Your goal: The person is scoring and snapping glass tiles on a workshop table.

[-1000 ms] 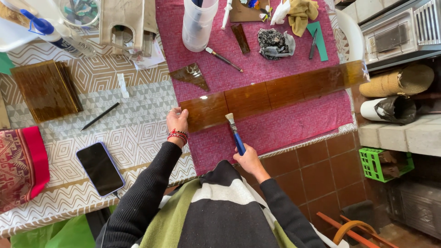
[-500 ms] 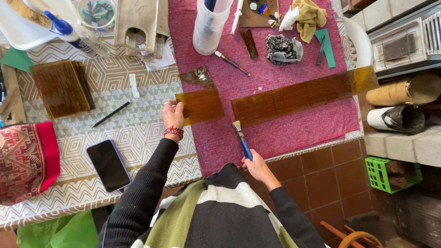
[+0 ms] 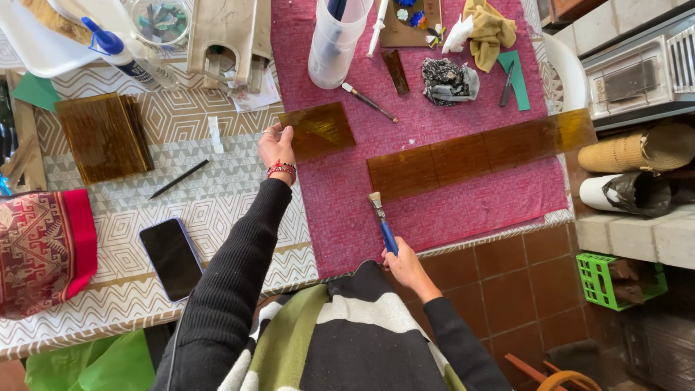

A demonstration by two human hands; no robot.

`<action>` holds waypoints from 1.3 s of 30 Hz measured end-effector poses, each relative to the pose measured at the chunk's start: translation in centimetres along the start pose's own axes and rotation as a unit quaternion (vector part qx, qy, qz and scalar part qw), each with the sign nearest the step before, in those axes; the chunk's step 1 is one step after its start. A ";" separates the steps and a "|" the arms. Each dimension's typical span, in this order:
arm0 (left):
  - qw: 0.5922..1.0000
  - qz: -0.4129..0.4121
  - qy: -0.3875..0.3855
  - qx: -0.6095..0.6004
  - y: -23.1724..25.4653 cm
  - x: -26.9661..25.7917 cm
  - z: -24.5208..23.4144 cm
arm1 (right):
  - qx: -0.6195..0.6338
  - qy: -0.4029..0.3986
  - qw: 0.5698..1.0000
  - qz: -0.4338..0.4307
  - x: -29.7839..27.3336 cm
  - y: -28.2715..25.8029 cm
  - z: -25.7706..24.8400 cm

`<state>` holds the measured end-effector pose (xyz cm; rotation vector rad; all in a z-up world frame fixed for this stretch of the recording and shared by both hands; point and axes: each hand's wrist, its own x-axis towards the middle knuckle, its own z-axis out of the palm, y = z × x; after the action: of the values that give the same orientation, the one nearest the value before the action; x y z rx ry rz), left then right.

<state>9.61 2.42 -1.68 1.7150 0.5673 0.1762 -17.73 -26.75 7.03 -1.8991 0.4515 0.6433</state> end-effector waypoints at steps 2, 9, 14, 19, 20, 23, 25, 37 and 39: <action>0.986 0.095 0.051 0.130 0.1 -0.6 -0.6 | 0.000 0.004 1.000 -0.012 -0.3 0.0 0.1; 0.986 0.028 -0.157 0.046 1.3 -12.0 2.1 | -0.010 0.022 0.998 -0.059 -1.0 0.4 -0.1; 0.900 -0.231 -0.365 -0.063 3.1 -15.9 6.5 | -0.010 0.020 0.999 -0.049 -2.0 -0.1 -0.8; 0.866 -0.187 -0.436 -0.158 -2.3 -16.3 11.4 | -0.031 0.022 0.998 -0.056 -2.6 0.3 -1.3; 0.868 -0.175 -0.429 -0.176 -3.3 -16.2 12.1 | -0.046 0.030 0.996 -0.063 -2.6 0.4 -1.3; 0.880 -0.159 -0.405 -0.193 -4.0 -16.4 12.6 | -0.056 0.033 0.994 -0.084 -2.1 1.0 -1.5; 0.887 -0.161 -0.388 -0.191 -3.8 -17.2 12.1 | -0.051 0.028 0.994 -0.090 -3.0 0.9 -1.9; 0.866 -0.144 -0.394 -0.273 1.2 -13.9 9.4 | -0.029 0.016 0.989 -0.144 -4.5 2.5 -8.6; 0.863 -0.171 -0.406 -0.245 1.5 -13.2 8.4 | 0.013 0.034 0.992 -0.119 -3.6 3.9 -9.4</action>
<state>2.05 -11.24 0.36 1.0213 0.1505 -0.5974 -20.63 -36.86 9.55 -1.9171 0.2695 0.4132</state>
